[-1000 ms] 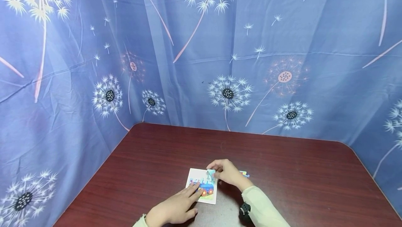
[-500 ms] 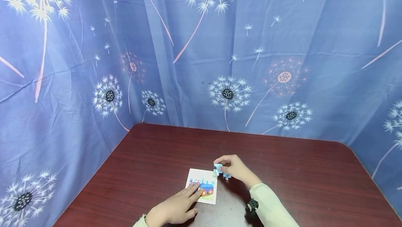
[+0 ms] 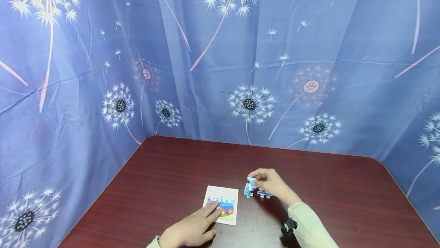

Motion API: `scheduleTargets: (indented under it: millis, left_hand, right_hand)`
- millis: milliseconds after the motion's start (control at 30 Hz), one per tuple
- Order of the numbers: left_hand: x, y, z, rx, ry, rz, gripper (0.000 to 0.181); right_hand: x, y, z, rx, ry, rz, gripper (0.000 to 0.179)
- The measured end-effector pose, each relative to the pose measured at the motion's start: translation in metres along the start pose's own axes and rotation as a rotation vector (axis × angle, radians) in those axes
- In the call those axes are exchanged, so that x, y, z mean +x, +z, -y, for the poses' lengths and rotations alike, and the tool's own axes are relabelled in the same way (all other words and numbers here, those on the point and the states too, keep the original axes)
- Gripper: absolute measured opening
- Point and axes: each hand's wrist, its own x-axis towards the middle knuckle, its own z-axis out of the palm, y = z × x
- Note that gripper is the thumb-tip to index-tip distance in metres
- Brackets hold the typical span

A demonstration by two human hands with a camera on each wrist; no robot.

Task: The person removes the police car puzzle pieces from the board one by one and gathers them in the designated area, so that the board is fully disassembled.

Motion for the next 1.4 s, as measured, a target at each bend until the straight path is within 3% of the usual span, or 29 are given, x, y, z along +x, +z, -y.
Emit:
scheduleTargets:
  millis: [767, 1000, 1400]
  left_hand:
    - [-0.003, -0.002, -0.001, 0.019, 0.014, -0.025, 0.060]
    - [-0.004, -0.003, -0.002, 0.013, 0.012, -0.024, 0.060]
    - [-0.003, -0.004, -0.002, 0.022, 0.014, -0.018, 0.061]
  right_hand:
    - [-0.040, -0.051, -0.026, -0.033, 0.016, -0.004, 0.029]
    - [-0.050, -0.056, -0.031, -0.030, 0.081, 0.029, 0.030]
    - [-0.053, -0.053, -0.040, -0.019, 0.085, 0.021, 0.025]
